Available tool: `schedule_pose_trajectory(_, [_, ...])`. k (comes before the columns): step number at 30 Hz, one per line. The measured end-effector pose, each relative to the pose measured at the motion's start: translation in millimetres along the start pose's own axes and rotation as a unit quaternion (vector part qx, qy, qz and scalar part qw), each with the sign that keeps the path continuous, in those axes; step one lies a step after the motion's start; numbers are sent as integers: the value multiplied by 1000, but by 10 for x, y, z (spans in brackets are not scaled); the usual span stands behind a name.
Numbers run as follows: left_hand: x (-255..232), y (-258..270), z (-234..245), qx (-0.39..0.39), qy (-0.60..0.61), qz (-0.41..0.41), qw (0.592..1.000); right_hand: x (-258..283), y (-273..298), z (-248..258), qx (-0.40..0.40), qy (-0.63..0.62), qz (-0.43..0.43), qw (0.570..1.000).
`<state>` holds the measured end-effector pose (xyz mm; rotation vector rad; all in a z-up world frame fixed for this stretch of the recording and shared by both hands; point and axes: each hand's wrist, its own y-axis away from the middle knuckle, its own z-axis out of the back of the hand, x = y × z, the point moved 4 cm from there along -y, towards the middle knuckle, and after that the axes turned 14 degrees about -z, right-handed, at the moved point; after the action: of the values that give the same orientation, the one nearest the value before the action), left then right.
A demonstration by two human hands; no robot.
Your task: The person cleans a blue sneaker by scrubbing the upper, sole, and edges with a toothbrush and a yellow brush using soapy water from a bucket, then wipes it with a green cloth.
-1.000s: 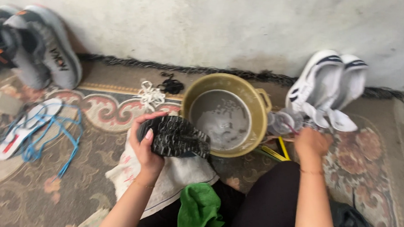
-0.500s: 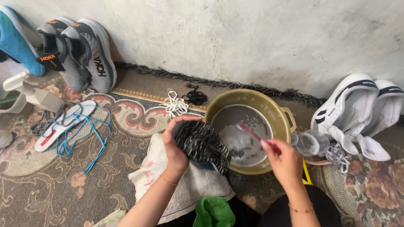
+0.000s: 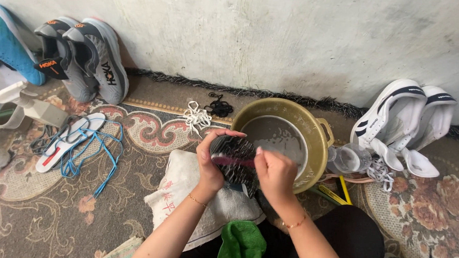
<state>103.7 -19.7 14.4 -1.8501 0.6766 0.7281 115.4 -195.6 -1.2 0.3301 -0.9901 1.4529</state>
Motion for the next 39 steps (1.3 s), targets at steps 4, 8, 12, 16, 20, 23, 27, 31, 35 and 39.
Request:
schedule_pose_trajectory(4, [93,10,67,-5,20,19,1000,-26,-67,146,-19,27,11,999])
schedule_pose_trajectory(8, [22,-2,-36,-1,13,5,1000,-112,139,-18,7,-1,-2,1000])
schedule_pose_trajectory(12, [126,5,-4,6,17,-1,1000,-178,-111,155,-16,43,23,999])
schedule_pose_trajectory(16, [91,-5,-84,12,17,0,1000,17,-172,294,0,81,21,997])
schedule_pose_trajectory(20, [80,28,-109,6,41,-18,999,127,-290,418,28,109,44,993])
schedule_pose_trajectory(23, [12,9,-158,3,45,-31,998,285,-398,560,13,142,45,989])
schedule_pose_trajectory(27, [23,14,-163,-1,58,-14,998,578,-310,550,47,153,101,982])
schedule_pose_trajectory(31, [25,11,-184,15,47,-16,999,530,-430,617,77,182,11,980])
schedule_pose_trajectory(35, [-232,-21,-326,9,57,7,998,578,-326,471,88,180,19,980])
schedule_pose_trajectory(39, [113,62,-95,9,18,-10,1000,203,-386,468,51,212,-33,975])
